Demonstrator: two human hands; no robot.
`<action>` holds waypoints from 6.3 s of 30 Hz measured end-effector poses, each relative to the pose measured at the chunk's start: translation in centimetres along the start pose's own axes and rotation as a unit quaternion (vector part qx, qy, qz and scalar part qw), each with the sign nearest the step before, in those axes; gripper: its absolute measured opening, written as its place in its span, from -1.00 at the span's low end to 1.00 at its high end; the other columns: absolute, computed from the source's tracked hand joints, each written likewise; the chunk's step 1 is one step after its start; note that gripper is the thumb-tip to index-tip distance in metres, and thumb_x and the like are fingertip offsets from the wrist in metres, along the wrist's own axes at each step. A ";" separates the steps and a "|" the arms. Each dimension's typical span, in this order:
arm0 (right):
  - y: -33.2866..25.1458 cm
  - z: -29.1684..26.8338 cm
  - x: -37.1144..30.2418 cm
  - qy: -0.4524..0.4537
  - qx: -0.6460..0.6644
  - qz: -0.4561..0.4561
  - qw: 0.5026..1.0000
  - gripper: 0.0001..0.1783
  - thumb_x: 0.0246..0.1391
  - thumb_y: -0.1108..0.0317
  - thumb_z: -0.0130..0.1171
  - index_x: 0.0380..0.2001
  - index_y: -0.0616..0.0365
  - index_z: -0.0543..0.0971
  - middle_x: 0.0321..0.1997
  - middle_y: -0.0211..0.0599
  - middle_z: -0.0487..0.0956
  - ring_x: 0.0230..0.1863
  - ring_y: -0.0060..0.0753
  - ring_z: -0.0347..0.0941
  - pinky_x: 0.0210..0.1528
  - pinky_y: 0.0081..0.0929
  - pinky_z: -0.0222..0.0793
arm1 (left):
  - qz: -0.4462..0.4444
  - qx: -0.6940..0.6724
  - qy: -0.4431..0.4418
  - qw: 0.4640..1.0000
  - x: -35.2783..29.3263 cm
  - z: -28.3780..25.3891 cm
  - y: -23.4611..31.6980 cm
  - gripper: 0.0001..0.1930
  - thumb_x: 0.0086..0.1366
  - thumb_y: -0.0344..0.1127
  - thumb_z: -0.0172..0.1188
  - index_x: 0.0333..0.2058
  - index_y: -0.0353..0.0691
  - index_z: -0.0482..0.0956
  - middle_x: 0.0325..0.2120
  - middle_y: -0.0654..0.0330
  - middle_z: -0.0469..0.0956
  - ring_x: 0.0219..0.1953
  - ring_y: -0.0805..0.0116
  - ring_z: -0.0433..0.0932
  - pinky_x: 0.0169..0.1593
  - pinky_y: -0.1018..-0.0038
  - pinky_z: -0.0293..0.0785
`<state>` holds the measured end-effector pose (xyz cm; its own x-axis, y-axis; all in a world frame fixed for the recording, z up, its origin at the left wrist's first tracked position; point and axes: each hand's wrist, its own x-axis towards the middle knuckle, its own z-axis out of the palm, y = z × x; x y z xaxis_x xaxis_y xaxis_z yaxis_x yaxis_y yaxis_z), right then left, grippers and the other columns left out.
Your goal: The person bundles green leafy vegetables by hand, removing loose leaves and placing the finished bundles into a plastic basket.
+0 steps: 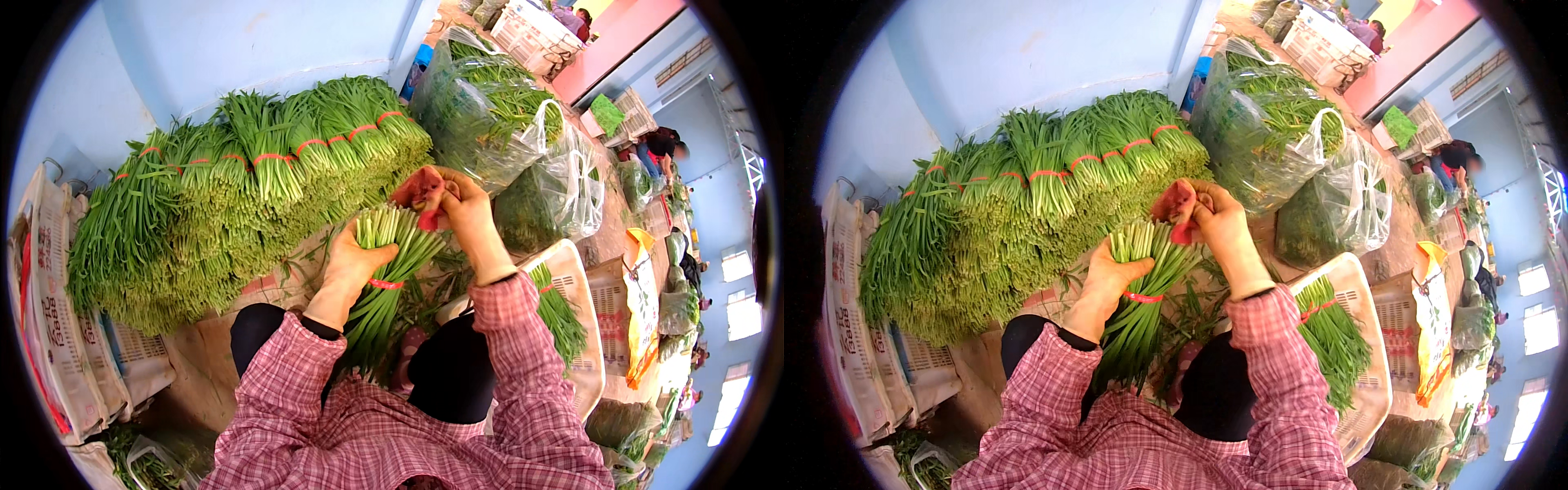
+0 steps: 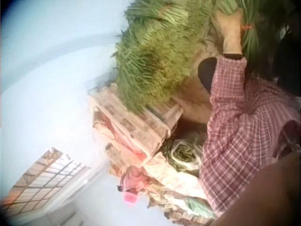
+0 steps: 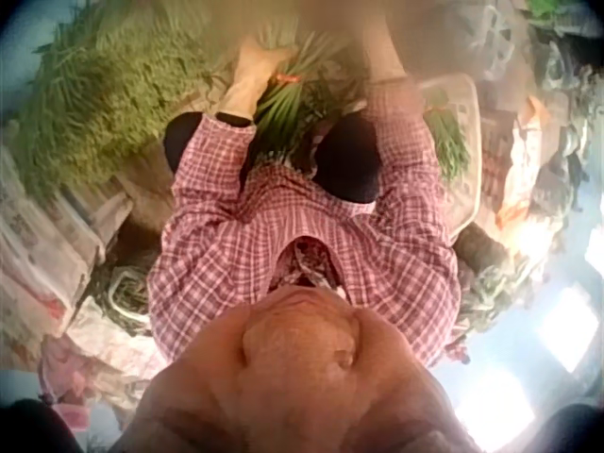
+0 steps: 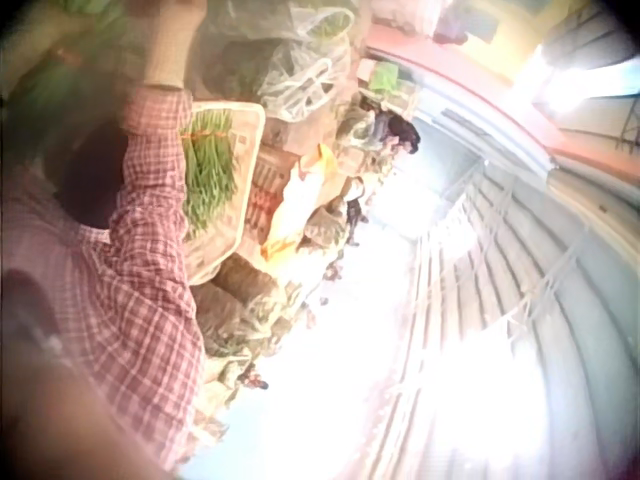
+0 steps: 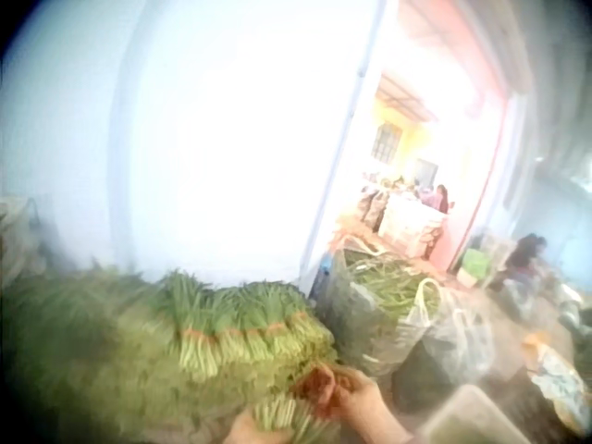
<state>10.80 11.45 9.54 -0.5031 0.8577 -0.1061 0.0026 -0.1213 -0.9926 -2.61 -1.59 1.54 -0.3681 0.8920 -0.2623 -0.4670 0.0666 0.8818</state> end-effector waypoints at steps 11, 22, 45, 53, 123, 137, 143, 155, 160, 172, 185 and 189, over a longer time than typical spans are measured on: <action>-0.1 0.4 -2.6 -0.116 -0.340 -0.262 0.896 -0.59 0.07 0.44 0.25 0.04 0.08 0.54 -0.10 -0.04 0.63 -0.04 -0.12 0.58 -0.02 -0.20 0.51 | -0.021 -0.029 -0.139 0.990 -1.9 -0.7 1.2 -0.51 0.05 -0.60 0.39 0.01 -0.36 0.53 -0.19 0.23 0.63 -0.17 0.45 0.58 -0.02 0.46 0.53; -2.0 4.1 -4.0 -0.118 -0.313 -0.082 0.939 -0.67 0.17 0.39 0.23 0.01 0.16 0.58 -0.12 -0.22 0.64 -0.20 -0.36 0.53 -0.24 -0.44 0.44 | -0.105 -0.159 -0.183 0.964 -1.7 -1.8 1.9 -0.50 0.10 -0.59 0.32 0.06 -0.37 0.49 -0.06 0.15 0.60 -0.09 0.36 0.58 0.02 0.38 0.52; 3.8 1.1 -5.0 -0.023 0.520 0.125 0.845 -0.58 0.39 0.17 -0.21 0.11 0.17 0.47 0.07 -0.10 0.58 0.06 -0.01 0.52 0.18 0.02 0.40 | 0.290 0.175 -0.197 0.920 -3.1 0.2 4.2 0.09 0.02 -0.61 0.38 0.44 -0.16 -0.13 0.42 -0.06 -0.01 0.40 0.10 0.14 0.37 0.31 0.14; 3.8 4.4 -4.0 0.049 0.552 0.036 0.832 -0.65 0.40 0.29 -0.19 0.12 0.16 0.41 0.05 -0.09 0.57 0.03 -0.01 0.54 0.11 -0.01 0.48 | 0.082 -0.086 -0.218 0.969 0.4 -2.2 4.1 -0.01 -0.01 -0.42 0.52 0.36 -0.30 0.11 0.27 0.04 0.28 0.23 0.26 0.35 0.34 0.36 0.21; 2.3 1.9 -4.1 0.008 -0.506 -0.251 0.825 -0.72 -0.17 0.53 0.11 -0.28 0.19 0.56 -0.25 0.08 0.56 -0.12 0.28 0.44 -0.07 -0.06 0.41 | 0.043 0.020 -0.080 0.996 -0.3 0.4 0.6 -0.31 -0.02 -0.62 0.41 0.13 -0.27 0.38 -0.03 0.20 0.56 -0.02 0.34 0.54 0.06 0.38 0.49; 1.9 0.3 -5.4 -0.028 -0.380 -0.337 0.861 -0.55 -0.05 0.43 0.15 0.00 0.21 0.54 -0.11 0.05 0.59 -0.15 -0.14 0.59 -0.14 -0.31 0.49 | 0.028 -0.079 -0.039 0.996 -1.1 2.3 -0.2 -0.26 -0.01 -0.72 0.30 0.19 -0.28 0.29 -0.08 0.13 0.57 -0.07 0.33 0.57 0.02 0.42 0.53; 5.2 -2.7 -3.0 0.171 -0.092 -0.079 0.978 -0.76 0.19 0.45 0.10 -0.08 0.22 0.56 -0.48 -0.23 0.59 -0.57 -0.47 0.47 -0.54 -0.56 0.34 | 0.073 0.012 -0.036 0.997 -0.5 3.2 -2.1 -0.28 -0.02 -0.59 0.42 0.14 -0.27 0.30 -0.11 0.23 0.57 -0.07 0.40 0.56 0.01 0.47 0.51; 5.4 -3.3 -3.0 0.196 -0.293 -0.085 0.932 -0.67 0.07 0.39 0.14 -0.07 0.22 0.59 -0.48 -0.33 0.58 -0.45 -0.57 0.46 -0.30 -0.55 0.45 | 0.042 0.090 -0.026 0.995 0.5 4.9 -2.1 -0.31 -0.01 -0.60 0.43 0.12 -0.29 0.35 -0.10 0.24 0.58 -0.07 0.41 0.56 0.03 0.43 0.52; 3.2 -6.8 -2.5 0.133 0.219 -0.053 0.965 -0.68 0.26 0.42 0.04 0.03 0.27 0.54 -0.08 -0.26 0.63 -0.16 -0.41 0.57 -0.11 -0.51 0.50 | 0.058 -0.070 -0.035 0.995 -0.5 4.7 -0.3 -0.35 0.03 -0.70 0.36 0.13 -0.30 0.37 -0.03 0.17 0.57 -0.03 0.33 0.57 0.10 0.38 0.50; 3.2 0.2 -4.8 0.034 0.188 -0.087 0.978 -0.58 0.33 0.28 0.10 0.19 0.18 0.42 0.04 -0.36 0.57 -0.03 -0.54 0.48 0.01 -0.56 0.41 | 0.034 0.004 -0.187 0.982 0.0 4.7 1.5 0.19 -0.11 -0.61 0.51 0.43 -0.11 -0.09 0.18 0.25 0.38 0.19 0.37 0.39 0.19 0.39 0.42; 3.8 -0.9 -3.6 0.079 -0.140 -0.175 0.971 -0.79 0.28 0.44 0.05 -0.06 0.20 0.55 -0.34 -0.21 0.64 -0.33 -0.41 0.59 -0.30 -0.45 0.52 | 0.009 0.038 -0.154 0.987 0.3 3.5 -1.4 -0.40 0.02 -0.58 0.41 0.07 -0.31 0.42 -0.13 0.24 0.58 -0.12 0.42 0.55 0.00 0.43 0.51; 2.3 -2.9 -4.1 0.048 -0.099 -0.197 0.974 -0.75 0.28 0.33 0.13 -0.07 0.24 0.53 -0.21 -0.22 0.64 -0.13 -0.30 0.59 -0.09 -0.40 0.53 | 0.040 0.160 -0.084 0.983 0.9 2.8 -1.8 -0.36 0.00 -0.55 0.45 0.10 -0.29 0.41 -0.12 0.24 0.58 -0.10 0.41 0.55 0.03 0.43 0.50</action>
<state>15.35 9.10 7.49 -0.4151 0.8624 0.2898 -0.0022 0.3176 -0.9482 0.11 0.36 0.83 -0.2416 0.9598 -0.1431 -0.1552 0.1073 0.9820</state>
